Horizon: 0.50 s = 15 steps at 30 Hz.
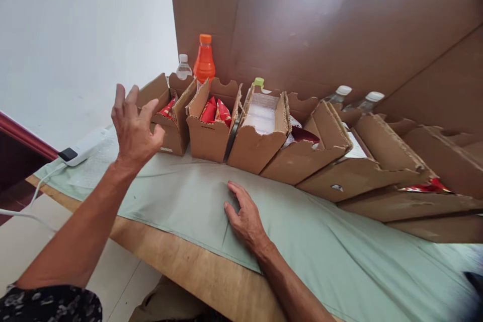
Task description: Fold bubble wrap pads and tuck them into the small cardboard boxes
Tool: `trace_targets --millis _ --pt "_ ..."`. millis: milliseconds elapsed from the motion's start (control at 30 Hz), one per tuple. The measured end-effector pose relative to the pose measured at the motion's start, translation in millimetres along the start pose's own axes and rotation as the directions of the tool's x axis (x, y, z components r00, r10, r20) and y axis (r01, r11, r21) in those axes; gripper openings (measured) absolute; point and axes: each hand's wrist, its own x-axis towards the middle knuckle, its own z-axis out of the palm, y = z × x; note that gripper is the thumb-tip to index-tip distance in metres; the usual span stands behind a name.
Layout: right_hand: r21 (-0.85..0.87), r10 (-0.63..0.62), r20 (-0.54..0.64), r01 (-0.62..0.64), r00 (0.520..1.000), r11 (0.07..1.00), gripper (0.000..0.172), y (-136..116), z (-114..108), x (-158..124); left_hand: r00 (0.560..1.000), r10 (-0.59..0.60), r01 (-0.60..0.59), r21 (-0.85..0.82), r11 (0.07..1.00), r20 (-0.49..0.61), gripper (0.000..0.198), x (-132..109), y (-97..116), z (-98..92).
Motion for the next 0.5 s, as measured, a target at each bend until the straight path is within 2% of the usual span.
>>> trace_targets --millis 67,133,233,333,467,500 --pt "0.02 -0.005 -0.017 0.005 1.0 1.0 0.052 -1 1 3 0.99 0.004 -0.009 0.029 1.0 0.14 0.02 17 -10 -8.9" --pt "0.042 -0.008 -0.035 0.01 0.999 0.999 0.05 -2 -1 4 0.972 0.023 -0.032 0.036 0.999 0.234 0.014 23 -13 -18.8" --pt "0.082 -0.007 -0.059 0.011 0.998 0.997 0.044 -5 -8 4 0.965 0.152 -0.163 0.037 0.986 0.214 0.012 10 -2 -35.2" --pt "0.115 0.011 -0.087 0.0 0.996 0.993 0.034 -10 -21 6 0.941 0.314 -0.323 0.067 0.944 0.125 0.008 -22 38 -51.7" --pt "0.143 0.029 -0.131 -0.01 0.991 0.99 0.028 -26 -44 12 0.887 0.439 -0.446 0.024 0.895 0.142 0.009 -68 119 -80.7" --pt "0.15 0.033 -0.144 -0.012 0.989 0.989 0.027 -32 -50 13 0.889 0.425 -0.429 -0.014 0.903 0.169 0.01 -76 135 -91.4"
